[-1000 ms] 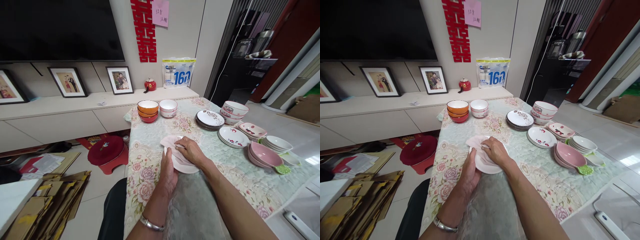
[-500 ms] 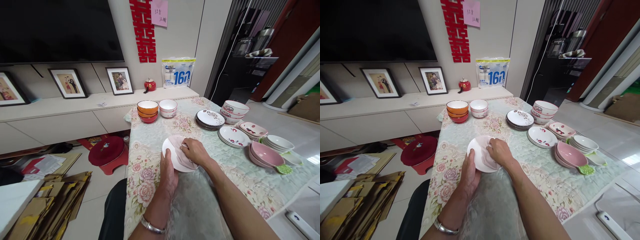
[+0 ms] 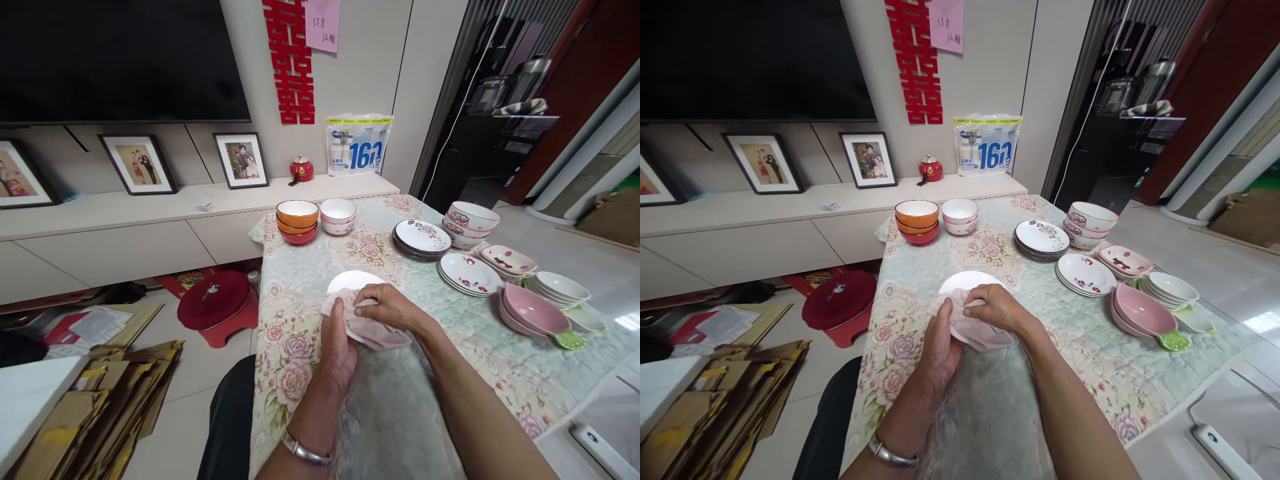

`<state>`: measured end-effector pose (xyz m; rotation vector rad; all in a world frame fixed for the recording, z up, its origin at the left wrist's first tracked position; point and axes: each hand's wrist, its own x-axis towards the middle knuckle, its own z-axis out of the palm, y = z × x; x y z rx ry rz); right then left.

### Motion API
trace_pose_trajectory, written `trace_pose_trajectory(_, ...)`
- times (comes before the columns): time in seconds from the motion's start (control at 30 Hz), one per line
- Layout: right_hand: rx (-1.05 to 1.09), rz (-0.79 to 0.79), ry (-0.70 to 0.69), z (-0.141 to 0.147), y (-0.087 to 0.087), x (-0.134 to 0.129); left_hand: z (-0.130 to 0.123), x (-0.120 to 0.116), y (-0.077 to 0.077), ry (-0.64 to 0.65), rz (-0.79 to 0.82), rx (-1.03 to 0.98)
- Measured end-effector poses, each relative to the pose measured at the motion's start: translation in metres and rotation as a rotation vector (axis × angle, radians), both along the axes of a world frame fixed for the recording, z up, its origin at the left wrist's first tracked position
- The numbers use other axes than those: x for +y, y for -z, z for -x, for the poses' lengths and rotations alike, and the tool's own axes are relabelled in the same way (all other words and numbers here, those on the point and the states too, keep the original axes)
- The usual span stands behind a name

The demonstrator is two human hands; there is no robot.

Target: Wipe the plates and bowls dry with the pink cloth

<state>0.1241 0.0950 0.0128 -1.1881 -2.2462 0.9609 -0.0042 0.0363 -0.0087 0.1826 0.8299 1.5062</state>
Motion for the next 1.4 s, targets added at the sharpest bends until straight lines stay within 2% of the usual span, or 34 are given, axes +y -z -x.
trace_pose_trajectory(0.2, -0.120, -0.118, 0.223, -0.0043, 0.0044, 0.0062, 0.0020, 0.0004, 0.0080, -0.011, 0.005, 0.027)
trace_pose_trajectory(0.3, -0.167, -0.152, 0.275, -0.0034, 0.0058, 0.0073, 0.0021, 0.0004, 0.0096, -0.019, 0.027, 0.040)
trace_pose_trajectory(0.83, -0.282, -0.176, 0.289, 0.0019, 0.0006, 0.0032, 0.0023, 0.0008, 0.0104, -0.004, 0.012, 0.063)
trace_pose_trajectory(1.4, -0.284, -0.182, 0.296, 0.0018, 0.0023, 0.0029, 0.0024, -0.0003, 0.0075, 0.001, -0.006, 0.066)
